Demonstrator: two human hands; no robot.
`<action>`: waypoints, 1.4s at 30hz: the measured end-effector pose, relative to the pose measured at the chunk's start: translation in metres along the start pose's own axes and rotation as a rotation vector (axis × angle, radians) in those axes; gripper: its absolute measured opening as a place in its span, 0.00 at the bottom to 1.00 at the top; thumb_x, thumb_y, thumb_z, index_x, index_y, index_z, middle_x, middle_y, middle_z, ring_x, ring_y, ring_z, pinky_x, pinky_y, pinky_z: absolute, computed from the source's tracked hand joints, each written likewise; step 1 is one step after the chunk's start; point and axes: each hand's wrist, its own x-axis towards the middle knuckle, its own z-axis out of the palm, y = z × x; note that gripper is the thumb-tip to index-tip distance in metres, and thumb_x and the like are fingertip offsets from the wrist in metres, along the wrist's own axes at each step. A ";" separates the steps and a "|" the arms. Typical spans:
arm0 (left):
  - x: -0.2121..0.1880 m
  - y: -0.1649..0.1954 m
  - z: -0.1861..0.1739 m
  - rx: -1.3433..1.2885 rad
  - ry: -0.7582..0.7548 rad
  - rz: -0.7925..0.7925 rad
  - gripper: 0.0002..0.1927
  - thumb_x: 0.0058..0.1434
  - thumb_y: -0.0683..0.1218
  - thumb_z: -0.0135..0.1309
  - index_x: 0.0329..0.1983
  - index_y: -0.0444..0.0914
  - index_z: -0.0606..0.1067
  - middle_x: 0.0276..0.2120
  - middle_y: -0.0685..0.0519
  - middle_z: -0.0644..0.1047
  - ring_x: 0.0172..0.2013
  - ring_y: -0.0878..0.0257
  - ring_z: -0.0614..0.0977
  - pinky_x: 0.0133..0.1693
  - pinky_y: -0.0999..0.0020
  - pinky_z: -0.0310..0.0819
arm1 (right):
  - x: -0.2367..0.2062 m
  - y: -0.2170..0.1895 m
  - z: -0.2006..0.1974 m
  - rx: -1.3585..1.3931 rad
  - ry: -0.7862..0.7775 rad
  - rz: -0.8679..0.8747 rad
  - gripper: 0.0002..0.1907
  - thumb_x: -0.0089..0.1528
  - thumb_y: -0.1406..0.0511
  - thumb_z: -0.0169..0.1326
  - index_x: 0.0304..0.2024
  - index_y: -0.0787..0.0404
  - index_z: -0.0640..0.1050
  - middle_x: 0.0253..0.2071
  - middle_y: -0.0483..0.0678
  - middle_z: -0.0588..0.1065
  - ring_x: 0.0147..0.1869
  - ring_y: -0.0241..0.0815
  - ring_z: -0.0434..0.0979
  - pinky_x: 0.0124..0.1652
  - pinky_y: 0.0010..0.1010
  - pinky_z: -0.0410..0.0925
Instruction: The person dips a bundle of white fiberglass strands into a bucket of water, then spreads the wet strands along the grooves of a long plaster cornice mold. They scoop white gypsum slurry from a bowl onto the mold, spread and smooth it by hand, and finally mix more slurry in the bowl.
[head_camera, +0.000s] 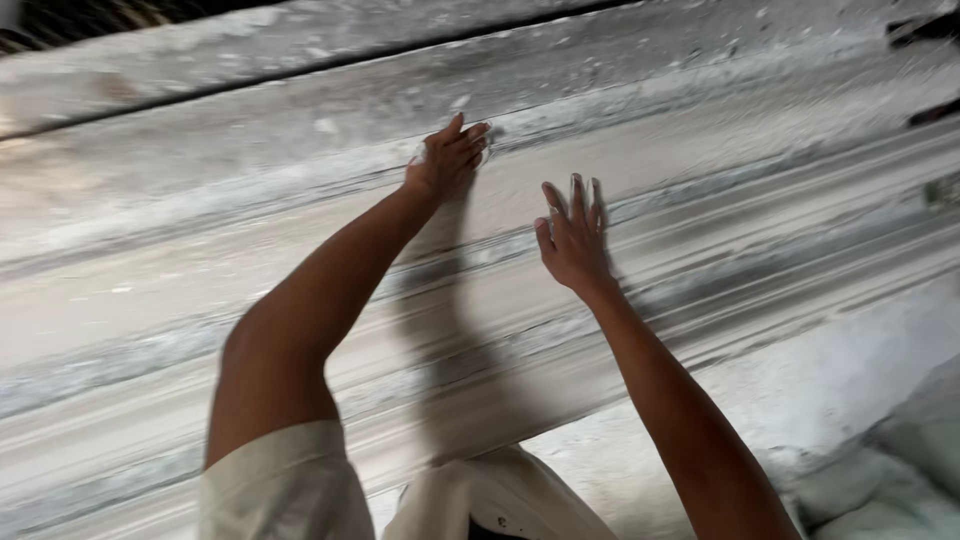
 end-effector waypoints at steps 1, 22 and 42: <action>0.021 0.001 -0.008 -0.052 0.029 -0.028 0.46 0.61 0.51 0.60 0.80 0.52 0.51 0.80 0.59 0.44 0.78 0.56 0.38 0.70 0.42 0.24 | 0.013 0.033 -0.005 -0.004 -0.017 -0.028 0.28 0.72 0.57 0.46 0.73 0.58 0.64 0.75 0.72 0.53 0.80 0.77 0.42 0.71 0.67 0.43; 0.371 0.033 -0.264 0.124 -0.078 0.019 0.51 0.59 0.52 0.59 0.79 0.52 0.43 0.78 0.64 0.39 0.75 0.58 0.37 0.69 0.46 0.29 | 0.041 0.521 -0.109 0.139 -0.110 -0.053 0.16 0.77 0.58 0.41 0.61 0.61 0.63 0.82 0.58 0.51 0.87 0.66 0.38 0.75 0.67 0.37; 0.548 0.038 -0.420 -0.011 -0.236 -0.041 0.35 0.70 0.53 0.39 0.78 0.59 0.44 0.78 0.73 0.37 0.76 0.68 0.37 0.71 0.50 0.21 | 0.040 0.872 -0.198 0.269 -0.097 0.086 0.28 0.73 0.58 0.44 0.72 0.63 0.61 0.75 0.68 0.54 0.81 0.69 0.45 0.71 0.69 0.38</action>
